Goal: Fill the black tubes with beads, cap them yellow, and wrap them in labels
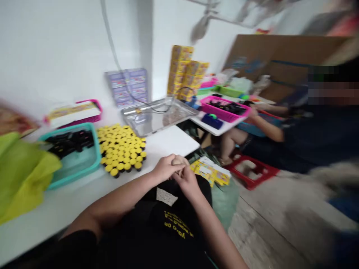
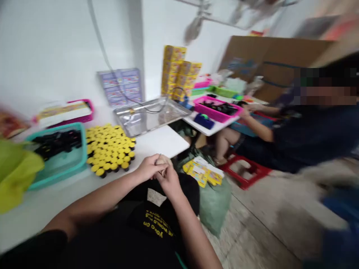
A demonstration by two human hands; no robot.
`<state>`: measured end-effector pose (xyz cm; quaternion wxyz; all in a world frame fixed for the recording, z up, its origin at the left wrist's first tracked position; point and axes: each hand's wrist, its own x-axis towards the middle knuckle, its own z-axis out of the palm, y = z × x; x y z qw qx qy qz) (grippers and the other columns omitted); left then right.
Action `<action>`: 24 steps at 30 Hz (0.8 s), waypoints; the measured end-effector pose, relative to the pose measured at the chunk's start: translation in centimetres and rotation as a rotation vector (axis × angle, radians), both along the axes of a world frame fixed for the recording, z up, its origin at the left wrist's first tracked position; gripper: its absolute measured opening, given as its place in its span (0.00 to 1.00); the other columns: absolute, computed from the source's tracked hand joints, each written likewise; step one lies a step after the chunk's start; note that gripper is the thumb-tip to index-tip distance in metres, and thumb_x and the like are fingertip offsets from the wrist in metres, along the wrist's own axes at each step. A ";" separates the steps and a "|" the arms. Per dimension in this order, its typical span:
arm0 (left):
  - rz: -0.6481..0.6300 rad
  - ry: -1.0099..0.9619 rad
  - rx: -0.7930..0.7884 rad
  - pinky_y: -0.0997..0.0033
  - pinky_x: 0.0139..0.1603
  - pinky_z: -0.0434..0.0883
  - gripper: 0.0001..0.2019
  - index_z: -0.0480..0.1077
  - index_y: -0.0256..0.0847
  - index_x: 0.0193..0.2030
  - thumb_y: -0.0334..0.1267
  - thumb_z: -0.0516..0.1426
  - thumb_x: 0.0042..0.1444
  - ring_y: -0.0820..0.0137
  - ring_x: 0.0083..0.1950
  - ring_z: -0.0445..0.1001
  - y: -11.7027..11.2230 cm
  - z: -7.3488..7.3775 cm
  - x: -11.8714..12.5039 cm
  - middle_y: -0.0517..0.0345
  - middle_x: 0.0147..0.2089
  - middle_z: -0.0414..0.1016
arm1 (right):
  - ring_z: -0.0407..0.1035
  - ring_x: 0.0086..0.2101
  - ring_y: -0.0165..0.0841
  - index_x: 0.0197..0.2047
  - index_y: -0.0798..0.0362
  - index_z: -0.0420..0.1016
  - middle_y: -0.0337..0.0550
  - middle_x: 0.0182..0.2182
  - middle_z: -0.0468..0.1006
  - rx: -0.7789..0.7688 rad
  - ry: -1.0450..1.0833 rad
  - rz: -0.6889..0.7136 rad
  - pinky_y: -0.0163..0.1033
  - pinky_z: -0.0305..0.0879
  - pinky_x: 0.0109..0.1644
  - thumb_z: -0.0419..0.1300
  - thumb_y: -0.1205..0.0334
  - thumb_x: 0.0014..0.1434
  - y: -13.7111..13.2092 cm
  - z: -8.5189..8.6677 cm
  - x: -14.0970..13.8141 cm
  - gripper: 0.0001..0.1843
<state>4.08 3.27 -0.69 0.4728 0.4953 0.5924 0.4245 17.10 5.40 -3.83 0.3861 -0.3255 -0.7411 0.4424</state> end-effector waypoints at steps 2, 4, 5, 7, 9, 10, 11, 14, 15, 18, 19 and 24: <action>0.076 -0.081 -0.021 0.76 0.15 0.57 0.11 0.65 0.41 0.34 0.45 0.61 0.54 0.76 0.16 0.62 -1.7 -0.2 -1.5 0.65 0.21 0.66 | 0.70 0.26 0.32 0.50 0.55 0.71 0.40 0.31 0.76 -0.234 0.100 0.141 0.32 0.63 0.22 0.59 0.50 0.60 -1.2 -0.5 -0.5 0.21; 0.165 -0.110 -0.020 0.75 0.18 0.59 0.12 0.66 0.41 0.33 0.47 0.59 0.56 0.75 0.18 0.62 -4.0 -0.3 -3.3 0.64 0.22 0.66 | 0.65 0.20 0.29 0.47 0.54 0.72 0.38 0.28 0.75 -0.470 0.135 0.249 0.31 0.57 0.16 0.64 0.47 0.55 -2.0 -1.0 -1.4 0.23; 0.224 -0.090 0.011 0.74 0.20 0.60 0.13 0.66 0.40 0.31 0.48 0.58 0.58 0.75 0.20 0.63 -5.2 -0.4 -4.1 0.63 0.22 0.65 | 0.62 0.18 0.27 0.42 0.54 0.74 0.37 0.25 0.73 -0.535 0.125 0.279 0.31 0.55 0.16 0.67 0.48 0.52 -2.3 -1.2 -2.0 0.21; 0.341 -0.001 0.115 0.74 0.26 0.64 0.15 0.64 0.40 0.27 0.48 0.56 0.59 0.75 0.26 0.64 -7.9 -0.5 -5.3 0.61 0.25 0.65 | 0.56 0.16 0.24 0.32 0.55 0.74 0.33 0.19 0.68 -0.522 0.080 0.294 0.30 0.54 0.17 0.70 0.49 0.49 -3.0 -1.2 -3.6 0.18; 0.361 0.015 0.183 0.74 0.31 0.67 0.13 0.66 0.40 0.32 0.47 0.59 0.57 0.73 0.31 0.67 -10.6 -0.4 -6.3 0.59 0.32 0.68 | 0.53 0.17 0.24 0.24 0.55 0.71 0.31 0.16 0.63 -0.458 0.064 0.298 0.30 0.52 0.18 0.72 0.50 0.48 -3.9 -0.7 -5.4 0.19; 0.338 -0.045 0.182 0.73 0.32 0.69 0.13 0.68 0.40 0.39 0.47 0.62 0.55 0.73 0.33 0.69 -11.8 -0.4 -6.7 0.58 0.37 0.70 | 0.53 0.17 0.23 0.22 0.54 0.69 0.31 0.15 0.63 -0.438 0.063 0.314 0.30 0.52 0.18 0.72 0.50 0.47 -4.3 -0.4 -6.4 0.20; 0.315 -0.132 0.166 0.73 0.32 0.70 0.18 0.68 0.41 0.46 0.47 0.64 0.52 0.71 0.34 0.71 -12.9 -0.3 -7.1 0.56 0.41 0.71 | 0.54 0.17 0.24 0.22 0.54 0.68 0.31 0.15 0.63 -0.431 0.062 0.341 0.30 0.52 0.19 0.72 0.51 0.47 -4.8 0.0 -7.3 0.20; 0.402 -0.324 0.097 0.72 0.26 0.71 0.27 0.67 0.41 0.52 0.48 0.67 0.48 0.69 0.32 0.73 -16.1 -0.7 -8.7 0.54 0.42 0.73 | 0.62 0.19 0.27 0.29 0.54 0.74 0.34 0.19 0.70 -0.508 0.045 0.532 0.32 0.58 0.21 0.72 0.51 0.48 -6.1 0.6 -9.8 0.16; 0.503 -0.331 0.091 0.73 0.24 0.69 0.25 0.68 0.40 0.49 0.49 0.67 0.47 0.70 0.30 0.72 -17.1 -0.9 -9.5 0.55 0.39 0.74 | 0.66 0.20 0.30 0.35 0.54 0.77 0.37 0.22 0.73 -0.556 0.043 0.596 0.34 0.61 0.22 0.71 0.50 0.48 -6.4 0.6 -10.3 0.17; 0.859 -0.192 0.169 0.73 0.25 0.67 0.20 0.66 0.41 0.37 0.54 0.65 0.48 0.72 0.27 0.69 -19.9 -2.1 -12.4 0.58 0.31 0.72 | 0.74 0.26 0.38 0.47 0.50 0.77 0.43 0.32 0.79 -0.635 0.059 0.587 0.38 0.66 0.23 0.72 0.47 0.46 -6.5 0.0 -11.1 0.27; 0.952 -0.066 0.202 0.72 0.28 0.69 0.19 0.65 0.41 0.34 0.54 0.63 0.50 0.71 0.29 0.70 -20.7 -2.5 -13.4 0.58 0.31 0.71 | 0.75 0.27 0.39 0.47 0.50 0.77 0.44 0.33 0.79 -0.611 0.071 0.507 0.39 0.67 0.24 0.72 0.47 0.45 -6.1 -0.3 -11.2 0.28; 0.830 0.799 -0.172 0.57 0.51 0.71 0.12 0.71 0.43 0.39 0.48 0.56 0.61 0.56 0.50 0.74 -22.8 -4.1 -16.3 0.45 0.46 0.73 | 0.70 0.25 0.35 0.42 0.52 0.75 0.39 0.25 0.77 -0.365 0.175 0.056 0.40 0.67 0.30 0.68 0.42 0.50 -2.0 -1.3 -10.7 0.25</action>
